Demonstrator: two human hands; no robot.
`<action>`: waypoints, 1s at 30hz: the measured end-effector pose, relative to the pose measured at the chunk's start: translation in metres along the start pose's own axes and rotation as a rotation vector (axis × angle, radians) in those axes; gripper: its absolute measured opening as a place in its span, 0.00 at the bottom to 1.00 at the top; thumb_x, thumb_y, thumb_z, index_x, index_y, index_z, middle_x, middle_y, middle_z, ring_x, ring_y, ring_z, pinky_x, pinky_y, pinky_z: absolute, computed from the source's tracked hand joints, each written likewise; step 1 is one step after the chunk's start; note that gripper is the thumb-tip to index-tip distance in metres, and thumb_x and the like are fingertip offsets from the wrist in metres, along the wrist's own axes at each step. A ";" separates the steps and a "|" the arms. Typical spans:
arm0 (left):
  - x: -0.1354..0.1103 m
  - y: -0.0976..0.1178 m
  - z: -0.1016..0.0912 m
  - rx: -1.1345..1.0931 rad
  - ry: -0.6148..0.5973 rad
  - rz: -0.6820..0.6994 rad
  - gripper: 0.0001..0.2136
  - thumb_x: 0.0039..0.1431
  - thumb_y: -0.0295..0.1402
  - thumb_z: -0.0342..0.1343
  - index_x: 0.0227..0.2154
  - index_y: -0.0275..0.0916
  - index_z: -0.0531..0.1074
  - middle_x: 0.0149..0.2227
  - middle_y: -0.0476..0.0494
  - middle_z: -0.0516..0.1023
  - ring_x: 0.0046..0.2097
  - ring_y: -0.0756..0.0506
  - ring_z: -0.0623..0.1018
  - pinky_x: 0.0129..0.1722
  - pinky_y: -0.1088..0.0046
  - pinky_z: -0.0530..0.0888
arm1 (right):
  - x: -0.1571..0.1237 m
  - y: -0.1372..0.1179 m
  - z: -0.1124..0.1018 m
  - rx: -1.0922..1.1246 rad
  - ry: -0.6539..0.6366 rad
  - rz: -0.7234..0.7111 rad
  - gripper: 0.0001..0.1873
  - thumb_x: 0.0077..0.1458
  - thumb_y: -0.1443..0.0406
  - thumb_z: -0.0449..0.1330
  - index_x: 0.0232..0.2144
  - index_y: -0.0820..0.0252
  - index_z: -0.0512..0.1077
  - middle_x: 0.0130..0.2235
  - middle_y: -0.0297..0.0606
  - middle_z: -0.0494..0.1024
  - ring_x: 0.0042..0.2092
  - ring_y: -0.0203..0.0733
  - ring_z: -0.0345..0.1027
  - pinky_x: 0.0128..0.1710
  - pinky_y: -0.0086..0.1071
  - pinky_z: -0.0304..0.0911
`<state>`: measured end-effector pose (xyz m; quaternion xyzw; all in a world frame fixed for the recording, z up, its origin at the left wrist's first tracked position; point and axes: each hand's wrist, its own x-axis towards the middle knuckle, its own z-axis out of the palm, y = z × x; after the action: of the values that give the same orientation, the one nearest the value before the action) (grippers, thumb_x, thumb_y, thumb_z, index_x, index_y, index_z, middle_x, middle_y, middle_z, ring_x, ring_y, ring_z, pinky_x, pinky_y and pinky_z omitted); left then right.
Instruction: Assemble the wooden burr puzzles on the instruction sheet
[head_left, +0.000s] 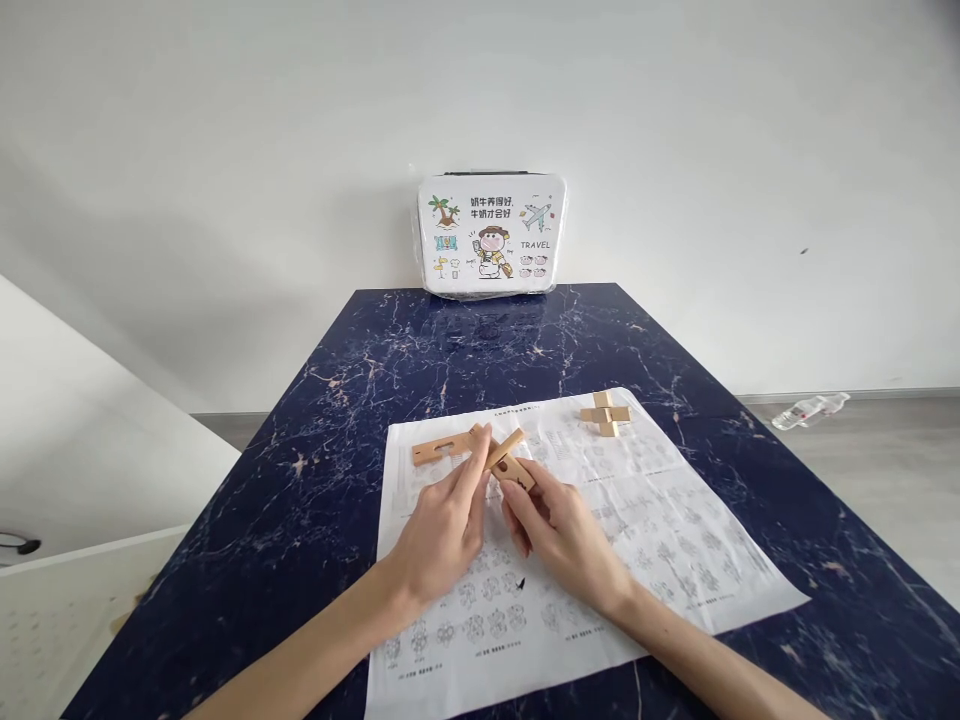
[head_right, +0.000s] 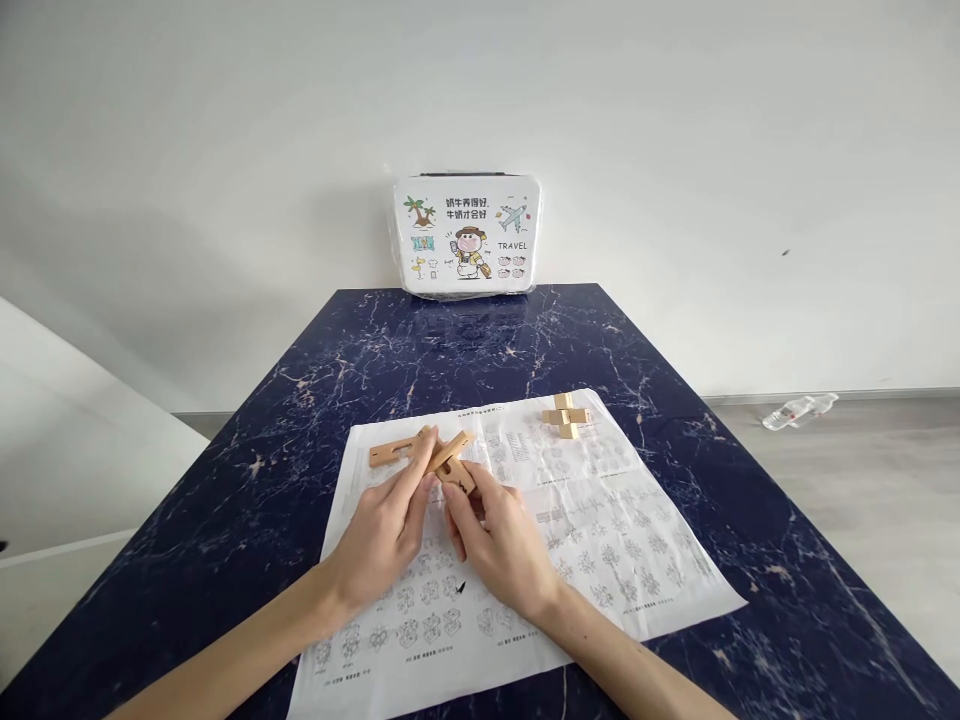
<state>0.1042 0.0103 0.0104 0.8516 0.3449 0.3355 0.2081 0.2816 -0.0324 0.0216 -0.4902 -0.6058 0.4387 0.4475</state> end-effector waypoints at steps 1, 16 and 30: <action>0.000 0.001 0.001 0.016 0.012 -0.005 0.31 0.79 0.28 0.43 0.78 0.48 0.39 0.66 0.32 0.74 0.57 0.35 0.84 0.50 0.55 0.87 | 0.000 -0.001 0.000 0.006 0.005 0.001 0.13 0.74 0.57 0.51 0.36 0.54 0.65 0.21 0.27 0.70 0.22 0.37 0.63 0.27 0.34 0.62; 0.010 0.000 -0.008 0.408 0.080 0.286 0.33 0.80 0.28 0.41 0.78 0.33 0.30 0.40 0.38 0.85 0.39 0.39 0.86 0.47 0.52 0.84 | 0.000 -0.002 -0.010 0.240 0.014 0.007 0.16 0.74 0.52 0.54 0.39 0.56 0.68 0.24 0.28 0.69 0.23 0.35 0.61 0.25 0.34 0.60; 0.005 -0.004 -0.002 0.568 0.126 0.299 0.33 0.77 0.22 0.45 0.78 0.33 0.37 0.32 0.45 0.85 0.31 0.42 0.84 0.56 0.48 0.79 | 0.000 0.002 -0.005 0.283 -0.020 0.049 0.16 0.74 0.51 0.53 0.39 0.55 0.67 0.26 0.28 0.71 0.22 0.34 0.63 0.25 0.33 0.63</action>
<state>0.1039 0.0164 0.0116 0.8944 0.3081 0.3047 -0.1110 0.2872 -0.0317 0.0209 -0.4322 -0.5302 0.5355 0.4954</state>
